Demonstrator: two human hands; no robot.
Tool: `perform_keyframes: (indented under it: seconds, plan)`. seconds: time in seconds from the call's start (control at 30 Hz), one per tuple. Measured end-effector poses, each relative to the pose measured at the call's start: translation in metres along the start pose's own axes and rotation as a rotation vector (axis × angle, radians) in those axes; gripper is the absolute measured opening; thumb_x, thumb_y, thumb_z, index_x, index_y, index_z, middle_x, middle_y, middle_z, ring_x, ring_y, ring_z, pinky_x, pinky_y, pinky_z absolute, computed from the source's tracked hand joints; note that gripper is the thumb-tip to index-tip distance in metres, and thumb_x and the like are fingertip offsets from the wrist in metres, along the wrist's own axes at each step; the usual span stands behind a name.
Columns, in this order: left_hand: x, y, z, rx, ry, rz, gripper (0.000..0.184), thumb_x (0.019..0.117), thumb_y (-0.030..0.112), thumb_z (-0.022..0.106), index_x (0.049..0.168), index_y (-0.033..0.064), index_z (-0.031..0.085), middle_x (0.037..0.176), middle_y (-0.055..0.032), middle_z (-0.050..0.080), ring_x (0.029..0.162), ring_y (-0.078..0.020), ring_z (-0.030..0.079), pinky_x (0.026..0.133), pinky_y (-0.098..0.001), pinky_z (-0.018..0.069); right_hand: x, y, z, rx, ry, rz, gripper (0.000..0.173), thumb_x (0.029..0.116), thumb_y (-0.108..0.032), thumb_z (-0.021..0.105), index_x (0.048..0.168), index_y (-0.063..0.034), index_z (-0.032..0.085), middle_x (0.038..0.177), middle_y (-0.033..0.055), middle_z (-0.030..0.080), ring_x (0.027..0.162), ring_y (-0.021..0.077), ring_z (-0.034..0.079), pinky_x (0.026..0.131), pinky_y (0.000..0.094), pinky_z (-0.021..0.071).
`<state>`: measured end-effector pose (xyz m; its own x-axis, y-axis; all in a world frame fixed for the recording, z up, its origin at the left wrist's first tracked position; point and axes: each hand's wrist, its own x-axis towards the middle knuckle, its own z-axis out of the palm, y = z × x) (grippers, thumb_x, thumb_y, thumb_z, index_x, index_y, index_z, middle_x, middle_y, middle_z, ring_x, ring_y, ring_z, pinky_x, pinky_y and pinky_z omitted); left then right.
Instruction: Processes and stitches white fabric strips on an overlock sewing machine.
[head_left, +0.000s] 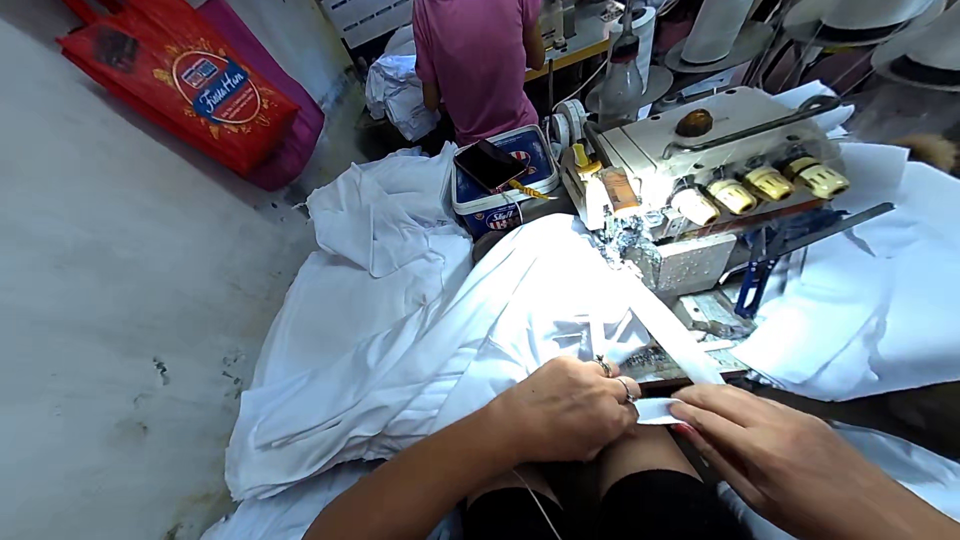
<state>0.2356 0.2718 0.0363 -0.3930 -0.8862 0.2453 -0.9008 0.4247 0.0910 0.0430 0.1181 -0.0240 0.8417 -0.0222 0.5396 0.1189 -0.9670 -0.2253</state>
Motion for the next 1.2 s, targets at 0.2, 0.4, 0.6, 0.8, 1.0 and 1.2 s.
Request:
perform_keyframes:
  seconds: [0.2, 0.4, 0.6, 0.8, 1.0, 1.2]
  plan:
    - [-0.007, 0.003, -0.016, -0.037, 0.175, -0.101, 0.018, 0.0983, 0.015, 0.062, 0.092, 0.0029, 0.074, 0.073, -0.0100, 0.063, 0.063, -0.0215, 0.061, 0.055, -0.0307, 0.0467, 0.007, -0.001, -0.008, 0.267, 0.176, -0.094, 0.028, 0.1062, -0.025, 0.055, 0.093, -0.0048, 0.069, 0.096, 0.0125, 0.073, 0.103, 0.0143, 0.069, 0.095, 0.0178, 0.0495]
    - [-0.016, 0.034, -0.062, -0.040, -0.116, -0.307, 0.032, 0.1005, 0.024, 0.058, 0.078, 0.0039, 0.068, 0.071, -0.0107, 0.061, 0.060, -0.0243, 0.063, 0.050, -0.0372, 0.0485, 0.037, -0.020, 0.000, 0.534, 0.379, -0.071, 0.013, 0.1065, -0.025, 0.056, 0.107, -0.0142, 0.063, 0.100, -0.0013, 0.066, 0.103, 0.0020, 0.064, 0.092, 0.0160, 0.0509]
    - [-0.025, 0.032, -0.098, 0.069, -0.374, -0.670, 0.033, 0.1053, 0.023, 0.052, 0.094, -0.0030, 0.068, 0.085, -0.0207, 0.065, 0.076, -0.0369, 0.069, 0.061, -0.0487, 0.0523, 0.074, -0.009, 0.070, 0.698, 0.098, 0.558, 0.032, 0.1045, -0.018, 0.049, 0.115, 0.0084, 0.063, 0.086, 0.0097, 0.068, 0.078, 0.0076, 0.064, 0.076, 0.0273, 0.0540]
    - [-0.029, 0.013, -0.090, -0.305, 0.020, -0.293, 0.029, 0.1024, 0.017, 0.057, 0.085, -0.0021, 0.069, 0.094, -0.0161, 0.072, 0.091, -0.0239, 0.069, 0.081, -0.0339, 0.0533, 0.061, -0.022, 0.053, 0.727, -0.012, 0.352, 0.031, 0.0962, -0.026, 0.056, 0.080, -0.0022, 0.067, 0.074, 0.0030, 0.062, 0.067, 0.0009, 0.055, 0.062, 0.0181, 0.0447]
    - [0.013, -0.005, -0.088, -0.608, 0.039, -0.084, 0.045, 0.1072, 0.019, 0.044, 0.075, -0.0063, 0.062, 0.069, -0.0115, 0.057, 0.072, -0.0139, 0.055, 0.070, -0.0280, 0.0414, 0.059, -0.069, -0.024, 0.651, 0.339, -0.132, 0.022, 0.1060, -0.020, 0.054, 0.091, -0.0050, 0.062, 0.080, 0.0071, 0.064, 0.081, 0.0106, 0.063, 0.081, 0.0199, 0.0502]
    - [0.003, 0.008, -0.162, 0.105, -0.228, -0.180, 0.035, 0.0964, 0.029, 0.053, 0.066, 0.0116, 0.060, 0.056, 0.0043, 0.045, 0.050, -0.0070, 0.047, 0.046, -0.0251, 0.0339, 0.055, -0.081, 0.081, 0.667, 0.400, 0.263, 0.060, 0.0965, -0.036, 0.064, 0.139, 0.0056, 0.054, 0.132, 0.0166, 0.066, 0.122, 0.0146, 0.064, 0.102, 0.0330, 0.0522]
